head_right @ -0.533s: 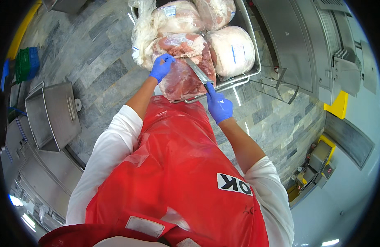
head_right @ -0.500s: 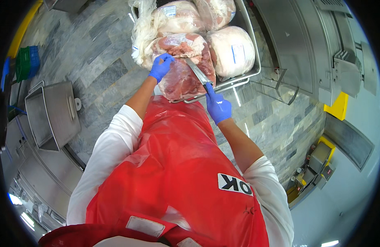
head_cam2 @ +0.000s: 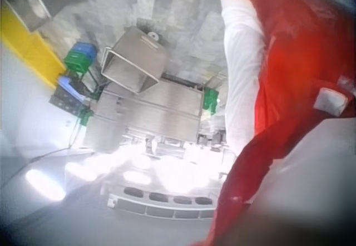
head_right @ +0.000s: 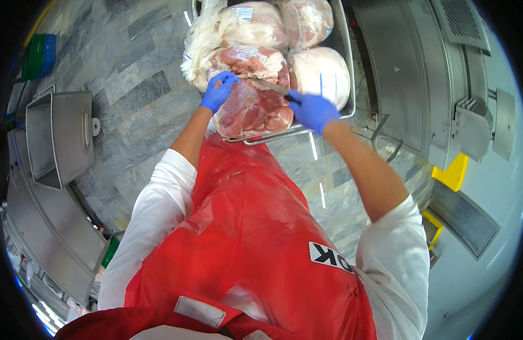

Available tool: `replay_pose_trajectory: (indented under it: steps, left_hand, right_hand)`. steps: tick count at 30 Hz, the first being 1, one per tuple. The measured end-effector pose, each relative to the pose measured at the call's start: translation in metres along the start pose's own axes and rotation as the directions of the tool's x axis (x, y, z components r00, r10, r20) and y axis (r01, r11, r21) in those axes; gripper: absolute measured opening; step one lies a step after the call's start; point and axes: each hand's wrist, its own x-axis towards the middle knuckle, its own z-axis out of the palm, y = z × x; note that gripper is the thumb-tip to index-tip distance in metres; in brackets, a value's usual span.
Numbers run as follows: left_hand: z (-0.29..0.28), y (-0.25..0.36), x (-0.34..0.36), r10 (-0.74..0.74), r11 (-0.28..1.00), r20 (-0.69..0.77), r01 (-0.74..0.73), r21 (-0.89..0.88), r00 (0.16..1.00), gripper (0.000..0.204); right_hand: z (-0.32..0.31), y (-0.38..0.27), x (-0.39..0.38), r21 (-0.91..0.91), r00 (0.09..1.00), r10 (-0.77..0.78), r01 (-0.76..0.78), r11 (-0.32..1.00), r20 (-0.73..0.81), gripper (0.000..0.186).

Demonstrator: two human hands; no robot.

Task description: The person is cutting raw meat on a metal tray using a knife. They are wearing blue gloves and a red apron. The person is carefully slicing the meat into smaller pieces.

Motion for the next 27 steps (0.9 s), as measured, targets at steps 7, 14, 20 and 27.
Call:
replay_pose_trajectory:
  steps: [7, 14, 20, 27]
  left_hand:
    - [-0.004, -0.002, -0.003, -0.012, 0.993, -0.034, 0.008, -0.114, 0.999, 0.02]
    - [0.001, 0.005, -0.008, -0.075, 0.975, -0.058, 0.061, -0.214, 0.995, 0.021]
    - [0.003, 0.007, -0.006, -0.105, 0.983, -0.112, 0.086, -0.164, 0.988, 0.02]
    - [0.0, -0.009, 0.004, 0.022, 0.995, -0.073, -0.029, -0.097, 0.997, 0.02]
  right_hand:
    - [0.142, 0.018, -0.015, 0.082, 0.901, -0.011, 0.052, 0.995, -0.433, 0.051]
    - [0.189, 0.024, -0.01, -0.013, 0.841, 0.012, -0.023, 1.0, -0.541, 0.052]
    - [0.133, 0.024, -0.021, -0.029, 0.893, -0.049, 0.04, 0.999, -0.447, 0.058]
    - [0.028, 0.019, -0.061, -0.036, 0.966, -0.019, 0.01, 0.999, -0.257, 0.048]
